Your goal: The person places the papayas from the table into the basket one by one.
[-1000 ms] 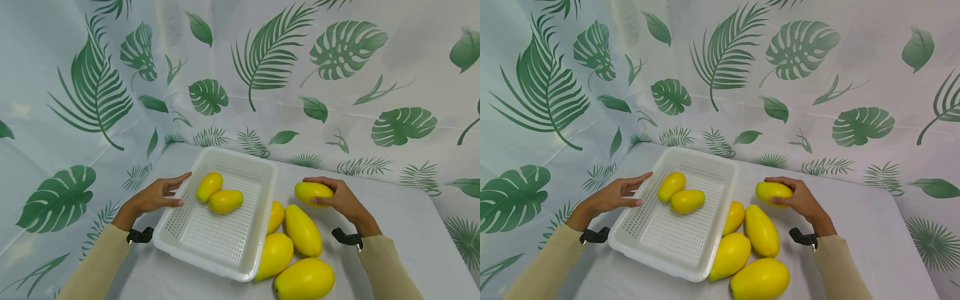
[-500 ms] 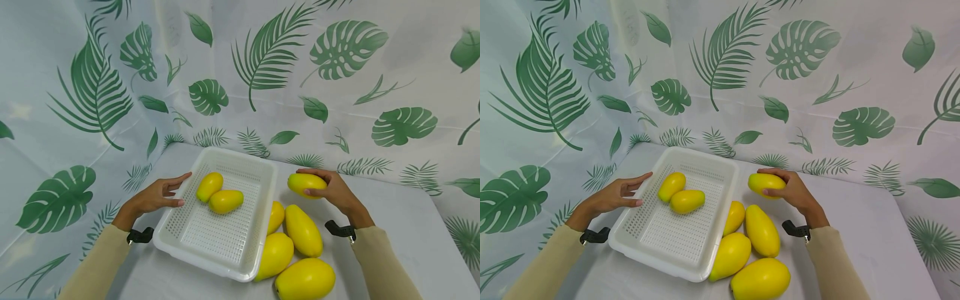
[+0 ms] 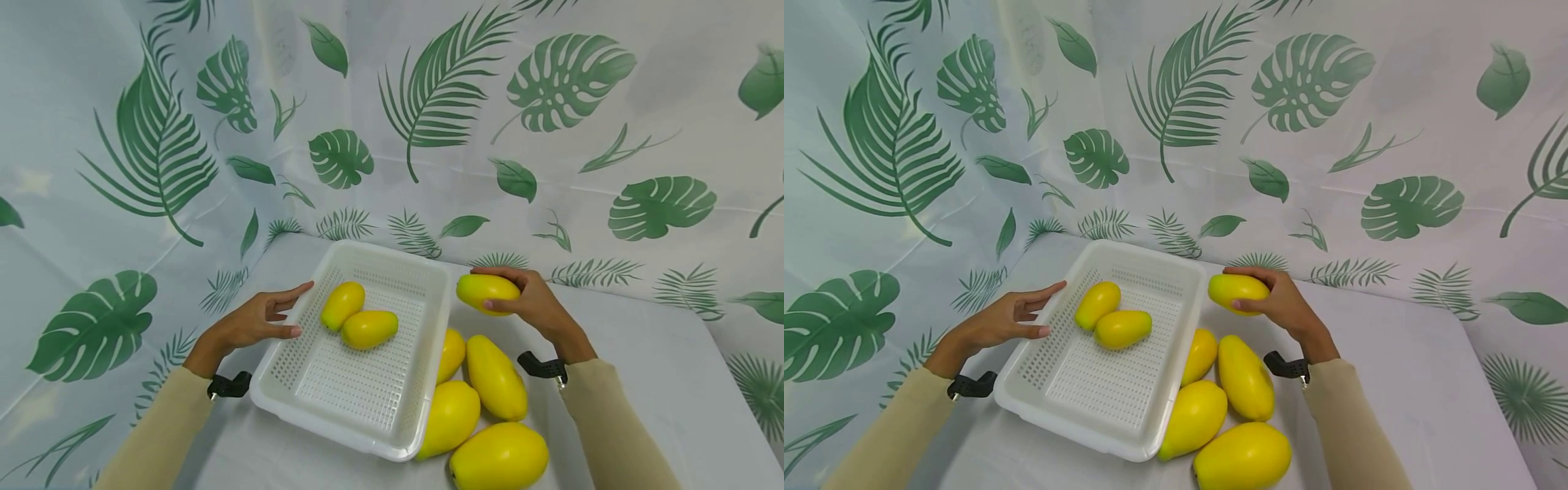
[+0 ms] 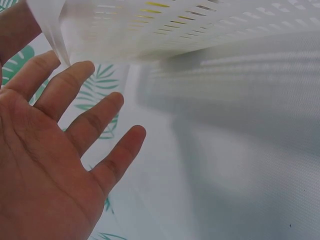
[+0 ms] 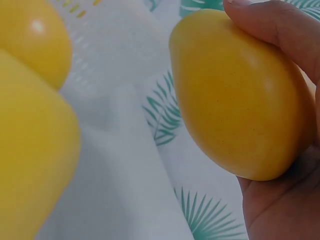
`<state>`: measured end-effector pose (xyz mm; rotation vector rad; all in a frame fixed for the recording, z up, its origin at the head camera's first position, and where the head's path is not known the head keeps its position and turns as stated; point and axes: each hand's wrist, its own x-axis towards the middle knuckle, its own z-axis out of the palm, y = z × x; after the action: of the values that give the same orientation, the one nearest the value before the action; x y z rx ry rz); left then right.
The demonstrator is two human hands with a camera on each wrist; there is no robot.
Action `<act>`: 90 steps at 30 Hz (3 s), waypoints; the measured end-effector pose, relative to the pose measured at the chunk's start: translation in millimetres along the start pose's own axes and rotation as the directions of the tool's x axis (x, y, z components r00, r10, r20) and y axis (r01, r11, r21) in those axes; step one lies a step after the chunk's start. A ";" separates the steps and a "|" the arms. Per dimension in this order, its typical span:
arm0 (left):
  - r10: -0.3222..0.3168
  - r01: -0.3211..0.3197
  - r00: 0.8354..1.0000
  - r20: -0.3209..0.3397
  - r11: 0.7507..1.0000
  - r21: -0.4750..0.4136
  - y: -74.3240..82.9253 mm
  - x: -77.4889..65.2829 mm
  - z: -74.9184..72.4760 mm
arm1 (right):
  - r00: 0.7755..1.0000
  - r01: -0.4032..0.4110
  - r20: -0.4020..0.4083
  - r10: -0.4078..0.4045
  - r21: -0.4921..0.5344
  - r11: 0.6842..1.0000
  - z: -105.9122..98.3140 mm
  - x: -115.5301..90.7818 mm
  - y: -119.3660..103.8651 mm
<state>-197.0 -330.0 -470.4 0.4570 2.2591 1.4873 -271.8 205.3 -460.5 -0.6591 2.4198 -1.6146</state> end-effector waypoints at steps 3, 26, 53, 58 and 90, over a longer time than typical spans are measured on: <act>0.009 -0.009 1.000 0.003 1.000 0.002 -0.8 -0.4 -0.2 | 1.000 0.004 -0.001 -0.004 0.021 1.000 3.6 5.8 -4.6; -0.015 0.015 1.000 -0.013 1.000 0.002 2.0 -0.3 0.6 | 0.996 0.059 0.060 -0.059 -0.006 0.998 30.4 40.8 -24.8; 0.010 -0.010 1.000 -0.001 1.000 0.030 -1.4 1.0 -2.1 | 0.994 0.061 0.089 -0.065 0.047 0.997 53.6 67.2 -32.6; 0.004 -0.004 1.000 -0.001 1.000 0.022 -1.7 1.3 -2.2 | 0.993 0.064 0.101 -0.068 0.036 0.997 56.9 70.6 -33.8; 0.000 0.000 1.000 0.001 1.000 -0.002 1.8 0.8 -1.3 | 0.987 0.086 0.124 -0.101 0.121 0.989 62.9 78.5 -30.7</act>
<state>-198.2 -330.0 -468.4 0.4566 2.2569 1.4888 -310.3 108.1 -449.6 -0.8410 2.2170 -1.6758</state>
